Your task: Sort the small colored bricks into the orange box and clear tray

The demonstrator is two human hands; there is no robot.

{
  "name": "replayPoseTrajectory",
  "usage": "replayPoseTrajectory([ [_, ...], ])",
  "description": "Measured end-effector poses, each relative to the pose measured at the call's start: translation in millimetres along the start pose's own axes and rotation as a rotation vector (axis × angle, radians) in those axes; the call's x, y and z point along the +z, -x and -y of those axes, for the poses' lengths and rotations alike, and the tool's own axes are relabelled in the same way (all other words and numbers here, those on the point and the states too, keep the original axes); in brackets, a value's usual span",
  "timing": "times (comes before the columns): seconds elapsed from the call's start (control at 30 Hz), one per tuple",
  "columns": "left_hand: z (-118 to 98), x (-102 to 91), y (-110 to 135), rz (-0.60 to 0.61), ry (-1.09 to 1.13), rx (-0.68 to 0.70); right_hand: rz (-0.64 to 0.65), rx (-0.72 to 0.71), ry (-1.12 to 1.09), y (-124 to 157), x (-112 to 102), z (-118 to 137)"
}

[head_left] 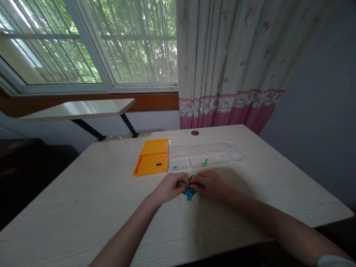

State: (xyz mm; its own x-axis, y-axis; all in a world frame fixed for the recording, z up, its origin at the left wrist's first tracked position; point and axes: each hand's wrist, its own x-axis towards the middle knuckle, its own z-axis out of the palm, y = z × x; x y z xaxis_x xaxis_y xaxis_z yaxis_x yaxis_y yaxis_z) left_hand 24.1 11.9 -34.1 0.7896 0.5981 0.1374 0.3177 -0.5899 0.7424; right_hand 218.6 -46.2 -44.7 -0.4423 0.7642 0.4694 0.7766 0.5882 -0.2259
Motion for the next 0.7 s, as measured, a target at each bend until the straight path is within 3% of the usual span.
replayPoseTrajectory([
  [0.4, 0.4, 3.2, -1.3, -0.04, 0.015, -0.002, 0.019, 0.037, -0.029, 0.3, 1.8, 0.6],
  [0.7, -3.0, 1.3, -1.3, -0.104, -0.157, 0.0, 0.035, 0.124, -0.126, -2.8, -2.2, -0.5],
])
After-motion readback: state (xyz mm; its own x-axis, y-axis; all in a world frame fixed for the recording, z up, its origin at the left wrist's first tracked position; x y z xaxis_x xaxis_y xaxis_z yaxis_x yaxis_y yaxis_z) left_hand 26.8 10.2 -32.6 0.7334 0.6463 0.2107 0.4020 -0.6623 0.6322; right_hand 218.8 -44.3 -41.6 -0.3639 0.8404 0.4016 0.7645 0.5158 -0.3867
